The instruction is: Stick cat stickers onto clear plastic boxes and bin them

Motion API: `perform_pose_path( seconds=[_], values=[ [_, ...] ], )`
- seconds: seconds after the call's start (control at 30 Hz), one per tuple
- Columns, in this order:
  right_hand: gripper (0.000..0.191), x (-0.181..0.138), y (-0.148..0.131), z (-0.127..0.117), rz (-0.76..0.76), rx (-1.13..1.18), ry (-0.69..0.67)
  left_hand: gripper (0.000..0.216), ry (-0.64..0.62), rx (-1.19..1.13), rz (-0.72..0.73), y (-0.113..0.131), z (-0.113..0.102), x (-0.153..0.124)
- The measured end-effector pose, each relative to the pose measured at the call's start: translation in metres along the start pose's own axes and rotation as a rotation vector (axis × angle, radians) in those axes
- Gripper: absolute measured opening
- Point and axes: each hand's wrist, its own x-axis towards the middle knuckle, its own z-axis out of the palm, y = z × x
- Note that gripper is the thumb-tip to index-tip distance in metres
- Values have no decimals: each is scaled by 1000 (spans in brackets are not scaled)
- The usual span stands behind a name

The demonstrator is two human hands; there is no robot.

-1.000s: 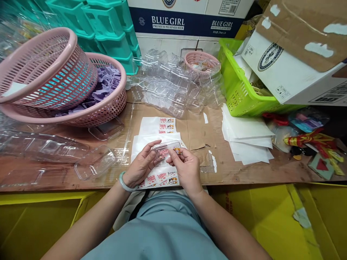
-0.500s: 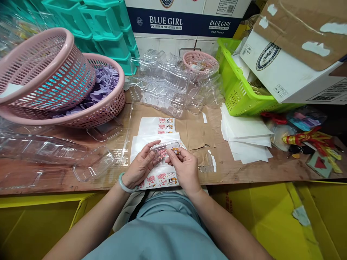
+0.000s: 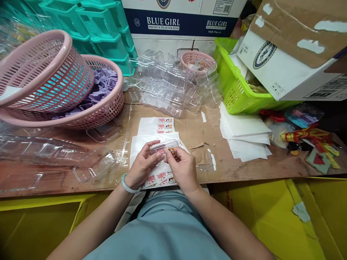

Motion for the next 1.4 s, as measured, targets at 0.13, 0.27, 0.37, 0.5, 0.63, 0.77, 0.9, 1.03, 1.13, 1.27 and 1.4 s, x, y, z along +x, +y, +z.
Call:
perform_pose_path(
  seconds=[0.13, 0.27, 0.37, 0.5, 0.63, 0.77, 0.9, 1.03, 1.13, 1.27, 1.4],
  values=[
    [29, 8, 2, -10, -454, -541, 88, 51, 40, 13, 45, -2, 3, 2],
    [30, 16, 10, -16, -673, -858, 153, 53, 54, 25, 47, -5, 3, 2],
    [29, 20, 20, -17, -697, -900, 156, 55, 47, 20, 45, -7, 3, 1],
    [27, 27, 36, -25, -536, -723, 207, 56, 84, 2, 46, -5, 5, 0],
    [24, 32, 45, -28, -148, -232, 329, 56, 108, -18, 20, -2, 9, 0],
    [57, 22, 36, -10, 73, 39, 140, 56, 71, -48, 52, -4, 12, -6],
    [46, 18, 16, 0, 126, 137, -106, 53, 35, -46, 111, 3, 5, -17],
    [52, 40, -5, 2, -6, 242, -453, 55, 36, 120, 305, 30, -16, -29],
    [70, 73, -18, 20, -173, 115, -764, 65, 186, 479, 468, 53, -41, -46],
    [65, 108, -23, 58, -491, -188, -826, 42, 592, 1174, 718, 67, -80, -74],
    [65, 116, -21, 92, -636, -307, -865, 14, 664, 1480, 757, 63, -108, -88]
  ],
)
